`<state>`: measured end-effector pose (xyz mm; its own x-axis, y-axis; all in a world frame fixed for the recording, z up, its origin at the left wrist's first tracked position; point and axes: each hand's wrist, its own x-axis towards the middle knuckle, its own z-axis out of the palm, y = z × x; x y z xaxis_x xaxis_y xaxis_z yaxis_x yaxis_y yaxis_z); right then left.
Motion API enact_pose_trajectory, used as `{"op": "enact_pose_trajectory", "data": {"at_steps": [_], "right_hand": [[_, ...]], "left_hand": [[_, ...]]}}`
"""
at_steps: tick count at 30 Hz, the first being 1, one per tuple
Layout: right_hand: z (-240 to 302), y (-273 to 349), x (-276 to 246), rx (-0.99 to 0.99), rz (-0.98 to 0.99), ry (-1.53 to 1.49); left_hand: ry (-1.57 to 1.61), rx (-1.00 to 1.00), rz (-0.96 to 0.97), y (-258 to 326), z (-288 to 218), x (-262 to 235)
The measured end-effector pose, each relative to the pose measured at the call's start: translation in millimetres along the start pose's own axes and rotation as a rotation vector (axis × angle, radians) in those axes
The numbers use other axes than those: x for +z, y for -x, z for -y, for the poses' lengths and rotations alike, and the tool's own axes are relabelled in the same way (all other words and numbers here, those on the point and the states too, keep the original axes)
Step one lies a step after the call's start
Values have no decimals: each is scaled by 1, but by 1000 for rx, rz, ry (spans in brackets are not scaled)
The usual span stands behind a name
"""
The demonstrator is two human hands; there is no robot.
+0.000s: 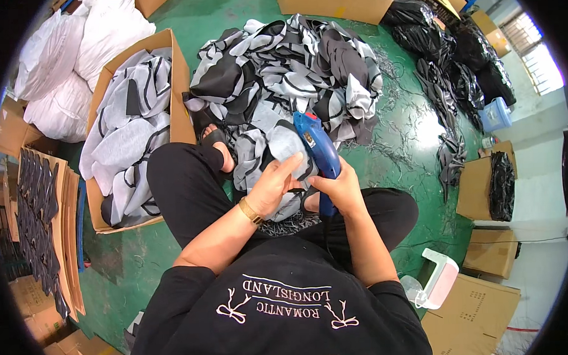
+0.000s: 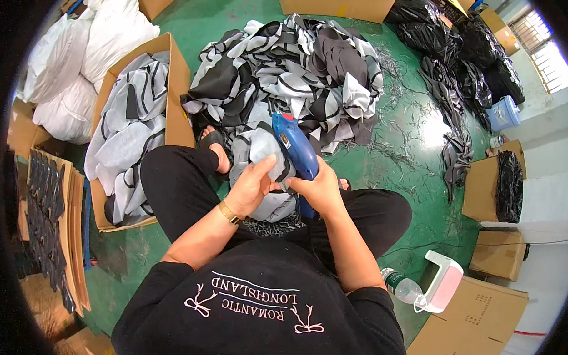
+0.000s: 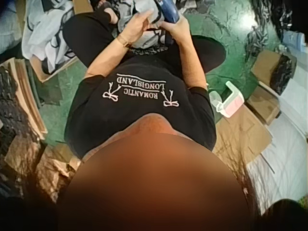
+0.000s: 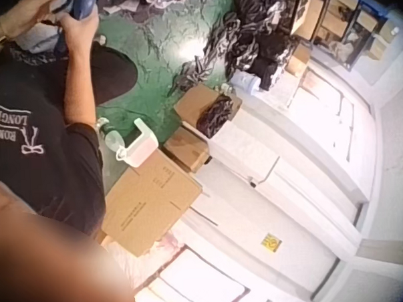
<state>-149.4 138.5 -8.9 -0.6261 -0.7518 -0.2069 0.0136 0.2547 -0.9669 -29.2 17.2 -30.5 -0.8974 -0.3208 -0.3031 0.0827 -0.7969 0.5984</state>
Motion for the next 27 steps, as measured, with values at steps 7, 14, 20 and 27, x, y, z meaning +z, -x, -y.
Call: {"op": "enact_pose_trajectory", "data": {"at_steps": [7, 14, 20, 27], "right_hand": [[8, -1, -14, 11, -21, -36], [21, 31, -38, 112, 47, -241], [11, 65, -40, 164, 120, -97], [5, 69, -35, 215, 126, -63]], "left_hand": [[-251, 57, -25, 1, -14, -20], [122, 37, -27, 3, -15, -35], [114, 179, -189, 2, -20, -10], [-26, 251, -247, -6, -7, -12]]}}
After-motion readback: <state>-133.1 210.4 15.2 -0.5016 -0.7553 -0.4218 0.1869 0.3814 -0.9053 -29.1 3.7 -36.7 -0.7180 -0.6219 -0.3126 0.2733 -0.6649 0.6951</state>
